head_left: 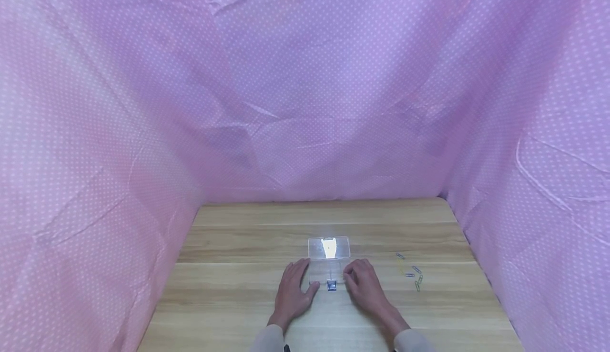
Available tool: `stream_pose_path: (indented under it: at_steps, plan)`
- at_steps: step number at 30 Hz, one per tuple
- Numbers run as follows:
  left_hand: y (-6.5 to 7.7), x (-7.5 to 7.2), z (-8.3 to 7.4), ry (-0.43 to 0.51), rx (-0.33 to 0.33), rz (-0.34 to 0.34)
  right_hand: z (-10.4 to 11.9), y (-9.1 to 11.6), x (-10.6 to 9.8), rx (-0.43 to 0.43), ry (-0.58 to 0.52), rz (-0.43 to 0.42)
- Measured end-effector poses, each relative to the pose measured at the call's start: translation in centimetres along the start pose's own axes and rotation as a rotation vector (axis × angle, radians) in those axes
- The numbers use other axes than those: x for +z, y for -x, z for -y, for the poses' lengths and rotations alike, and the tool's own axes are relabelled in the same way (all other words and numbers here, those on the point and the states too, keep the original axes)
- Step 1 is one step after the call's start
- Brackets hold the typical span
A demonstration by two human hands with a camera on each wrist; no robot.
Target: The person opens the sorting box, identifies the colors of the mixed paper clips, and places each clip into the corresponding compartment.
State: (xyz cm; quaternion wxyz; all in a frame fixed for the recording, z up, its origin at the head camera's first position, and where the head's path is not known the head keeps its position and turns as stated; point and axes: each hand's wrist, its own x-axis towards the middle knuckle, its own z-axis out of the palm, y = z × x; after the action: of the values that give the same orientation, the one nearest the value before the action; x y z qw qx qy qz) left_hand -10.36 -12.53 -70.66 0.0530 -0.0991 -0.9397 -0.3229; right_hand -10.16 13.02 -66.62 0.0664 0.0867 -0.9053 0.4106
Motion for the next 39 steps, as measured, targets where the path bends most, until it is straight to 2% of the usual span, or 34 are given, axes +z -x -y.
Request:
stream_pose_path:
  at_steps: [11,17,30,39]
  plan:
    - [0.0,0.2,0.1,0.001,-0.003,-0.001,-0.3,0.3,0.6,-0.092,0.083,-0.082]
    - [0.0,0.2,0.2,0.002,-0.002,-0.007,-0.2,0.5,0.5,-0.11,0.096,-0.099]
    - [0.0,0.1,0.1,-0.022,0.037,-0.044,-0.2,0.9,-0.2,-0.077,0.108,-0.065]
    - [0.0,0.1,0.0,-0.017,0.034,-0.044,-1.0,1.6,-2.0,0.025,0.089,-0.013]
